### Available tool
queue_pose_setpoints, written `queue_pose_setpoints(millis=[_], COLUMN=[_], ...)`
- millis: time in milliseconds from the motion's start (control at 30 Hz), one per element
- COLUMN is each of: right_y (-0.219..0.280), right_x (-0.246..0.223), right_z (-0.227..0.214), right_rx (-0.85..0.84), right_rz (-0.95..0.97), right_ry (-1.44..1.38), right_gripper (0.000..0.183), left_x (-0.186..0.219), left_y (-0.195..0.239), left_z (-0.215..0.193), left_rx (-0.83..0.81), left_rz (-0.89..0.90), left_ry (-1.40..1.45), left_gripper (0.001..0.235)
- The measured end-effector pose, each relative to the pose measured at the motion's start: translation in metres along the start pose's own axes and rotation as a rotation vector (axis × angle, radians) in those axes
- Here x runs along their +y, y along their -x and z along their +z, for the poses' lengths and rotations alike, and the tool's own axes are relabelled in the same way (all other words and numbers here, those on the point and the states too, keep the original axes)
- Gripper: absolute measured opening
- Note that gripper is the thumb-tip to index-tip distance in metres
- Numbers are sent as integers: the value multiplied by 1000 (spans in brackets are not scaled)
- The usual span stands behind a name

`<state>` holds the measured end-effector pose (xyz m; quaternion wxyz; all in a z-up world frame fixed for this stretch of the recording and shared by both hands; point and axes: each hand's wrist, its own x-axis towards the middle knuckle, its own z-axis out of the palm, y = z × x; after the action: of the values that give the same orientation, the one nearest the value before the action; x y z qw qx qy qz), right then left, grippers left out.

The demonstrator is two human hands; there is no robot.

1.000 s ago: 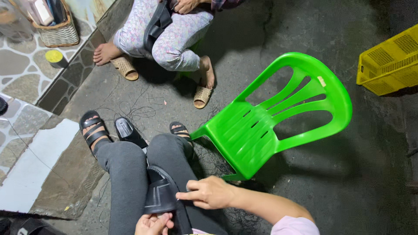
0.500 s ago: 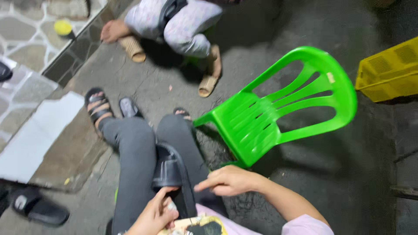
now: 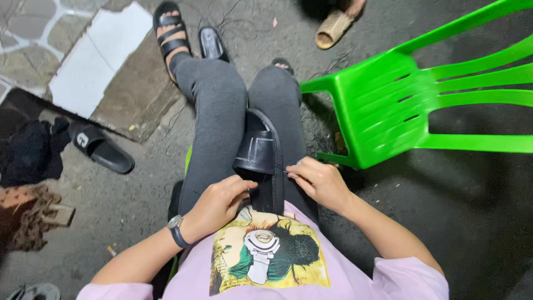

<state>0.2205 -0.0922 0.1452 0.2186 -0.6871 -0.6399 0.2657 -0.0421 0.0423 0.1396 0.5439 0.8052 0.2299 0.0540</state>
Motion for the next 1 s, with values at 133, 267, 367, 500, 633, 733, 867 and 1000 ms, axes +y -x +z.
queue_pose_setpoints(millis=[133,267,367,500,633,733,867,1000], right_y=[16,22,81,123,57,0,-22,-33], right_x=[15,-13,79,172,96,13,-10,-2], right_z=[0,-47,-39,-99,-104,-64,-11,-6], right_rx=[114,-103,96,372,453,435,57,197], right_rz=[-26,-61,414,509,245,46,-110,-269], right_ry=[-365,-737,-370,17,555,-29,-174,121], right_gripper=[9,8,7,5,31,37,57,40], left_x=[2,0,-5,-66,-25,1,3,10], left_y=[2,8,17,63,26,-8,-11,-12], left_z=[-7,-16,-54,-140,-135,-64,-41,-57], left_rx=[-24,-45,-101,132,327,367,288,76], left_rz=[-5,20,-97,-455,-140,215,369,143], left_ry=[-85,-259,-268,-485,-1313,-960,-588,378], left_gripper=[21,23,41,42,18,31,24,28])
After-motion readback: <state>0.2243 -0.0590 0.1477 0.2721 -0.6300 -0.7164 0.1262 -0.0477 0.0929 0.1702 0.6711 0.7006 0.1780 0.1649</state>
